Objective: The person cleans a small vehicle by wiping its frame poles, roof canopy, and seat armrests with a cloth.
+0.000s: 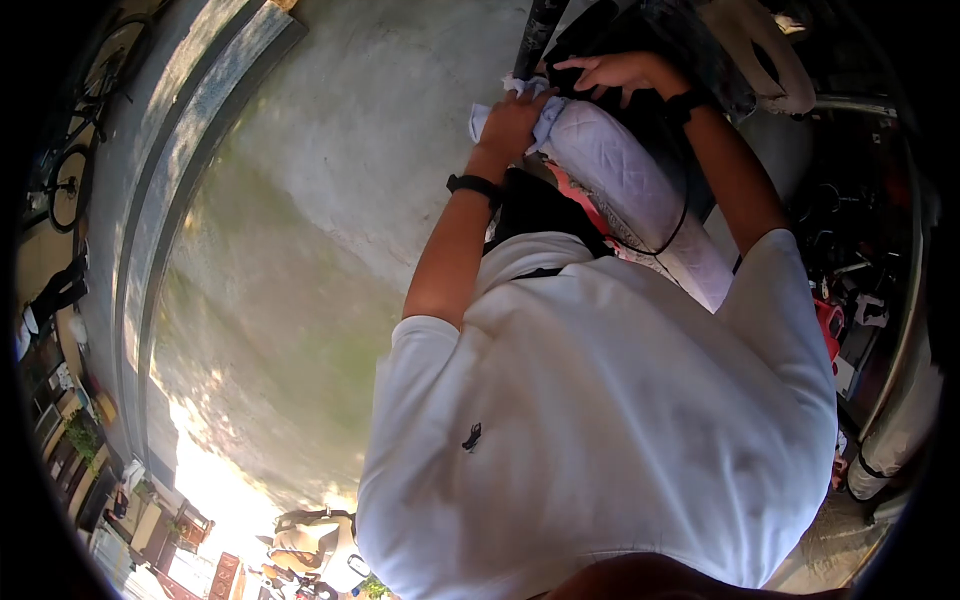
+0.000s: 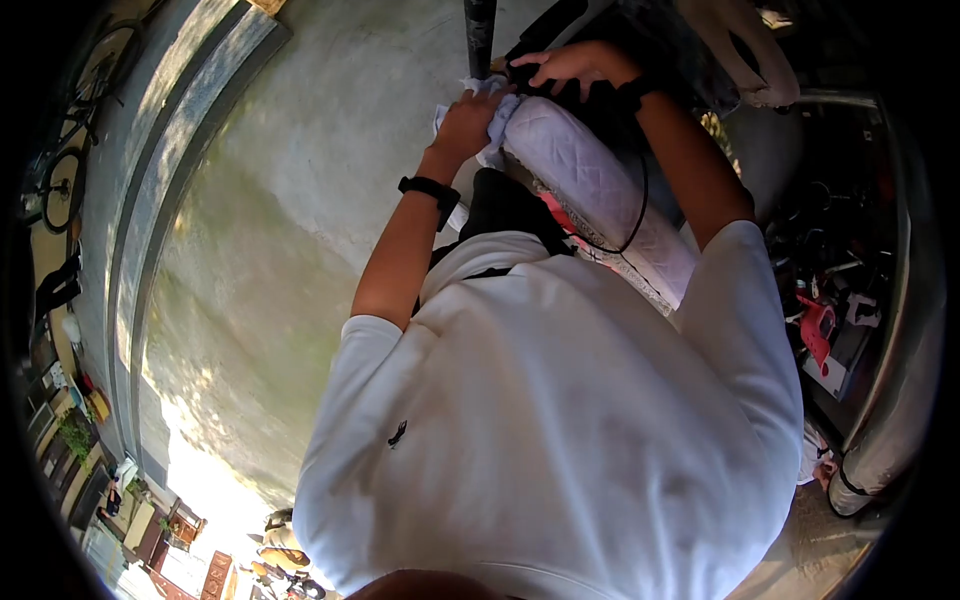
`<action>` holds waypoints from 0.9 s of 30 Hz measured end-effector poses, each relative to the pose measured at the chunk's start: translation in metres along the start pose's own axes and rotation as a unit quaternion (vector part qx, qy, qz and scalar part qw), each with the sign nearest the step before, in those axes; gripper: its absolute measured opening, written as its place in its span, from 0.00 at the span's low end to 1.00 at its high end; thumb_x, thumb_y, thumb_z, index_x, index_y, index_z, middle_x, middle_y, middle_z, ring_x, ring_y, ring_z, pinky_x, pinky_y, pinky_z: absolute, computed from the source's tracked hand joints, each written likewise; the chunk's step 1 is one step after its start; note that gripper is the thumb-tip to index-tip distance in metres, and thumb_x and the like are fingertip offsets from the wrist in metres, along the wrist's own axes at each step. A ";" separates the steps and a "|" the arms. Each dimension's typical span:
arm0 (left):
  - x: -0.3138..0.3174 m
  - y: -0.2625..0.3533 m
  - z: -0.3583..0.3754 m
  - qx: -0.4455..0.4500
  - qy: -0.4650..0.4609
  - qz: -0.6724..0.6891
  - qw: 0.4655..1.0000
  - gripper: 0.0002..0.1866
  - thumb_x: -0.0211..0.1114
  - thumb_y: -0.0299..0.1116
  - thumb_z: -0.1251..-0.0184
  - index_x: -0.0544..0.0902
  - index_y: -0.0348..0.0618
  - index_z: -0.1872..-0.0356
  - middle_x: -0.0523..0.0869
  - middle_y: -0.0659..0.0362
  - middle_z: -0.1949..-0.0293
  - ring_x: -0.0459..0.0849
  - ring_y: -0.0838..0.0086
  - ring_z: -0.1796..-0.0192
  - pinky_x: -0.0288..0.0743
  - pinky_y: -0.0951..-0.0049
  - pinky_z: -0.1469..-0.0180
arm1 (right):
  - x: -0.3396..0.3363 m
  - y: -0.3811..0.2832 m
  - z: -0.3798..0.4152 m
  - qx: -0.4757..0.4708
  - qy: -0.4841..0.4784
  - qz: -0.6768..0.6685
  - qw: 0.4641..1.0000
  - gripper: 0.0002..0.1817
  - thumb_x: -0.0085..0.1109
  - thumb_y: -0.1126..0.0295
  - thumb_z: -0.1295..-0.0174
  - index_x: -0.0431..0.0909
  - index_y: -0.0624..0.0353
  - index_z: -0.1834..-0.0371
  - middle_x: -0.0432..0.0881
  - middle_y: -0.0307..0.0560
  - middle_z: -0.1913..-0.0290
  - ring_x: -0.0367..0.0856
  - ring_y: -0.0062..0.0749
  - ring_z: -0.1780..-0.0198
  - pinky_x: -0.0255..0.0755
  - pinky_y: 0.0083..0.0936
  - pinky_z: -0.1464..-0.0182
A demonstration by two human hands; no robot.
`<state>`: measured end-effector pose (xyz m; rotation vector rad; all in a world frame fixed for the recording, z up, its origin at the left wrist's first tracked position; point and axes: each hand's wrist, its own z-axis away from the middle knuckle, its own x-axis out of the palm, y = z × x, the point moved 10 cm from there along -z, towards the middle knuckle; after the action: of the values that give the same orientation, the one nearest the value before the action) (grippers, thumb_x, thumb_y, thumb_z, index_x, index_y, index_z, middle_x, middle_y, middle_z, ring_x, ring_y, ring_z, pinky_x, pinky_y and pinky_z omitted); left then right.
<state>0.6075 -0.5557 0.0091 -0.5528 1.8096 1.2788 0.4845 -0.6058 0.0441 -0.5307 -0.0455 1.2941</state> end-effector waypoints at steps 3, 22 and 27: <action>0.005 -0.008 0.010 0.046 -0.014 0.028 0.998 0.30 0.61 0.23 0.42 0.72 0.55 0.35 0.81 0.52 0.45 0.80 0.49 0.46 0.78 0.54 0.48 | -0.013 0.022 -0.079 -0.026 0.041 0.230 0.972 0.42 0.54 0.59 0.32 0.43 0.39 0.18 0.53 0.53 0.20 0.60 0.54 0.25 0.58 0.52 0.27; -0.190 0.017 -0.022 0.120 0.298 0.373 0.870 0.34 0.73 0.31 0.46 0.70 0.43 0.36 0.81 0.50 0.49 0.81 0.63 0.47 0.74 0.67 0.44 | -0.053 -0.143 0.197 -0.515 0.312 -0.217 0.768 0.38 0.59 0.75 0.38 0.54 0.62 0.23 0.66 0.48 0.29 0.63 0.33 0.28 0.60 0.34 0.31; -0.219 0.057 -0.049 0.120 0.304 0.558 0.763 0.44 0.78 0.39 0.49 0.67 0.43 0.30 0.77 0.51 0.40 0.77 0.67 0.41 0.70 0.68 0.39 | -0.038 -0.145 0.201 -0.530 0.458 -0.148 0.698 0.31 0.57 0.72 0.32 0.61 0.60 0.26 0.66 0.52 0.28 0.63 0.39 0.27 0.58 0.30 0.29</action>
<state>0.6685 -0.6013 0.2272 0.4534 3.0149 1.6394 0.5391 -0.5952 0.2884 -2.0421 -0.0395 0.4333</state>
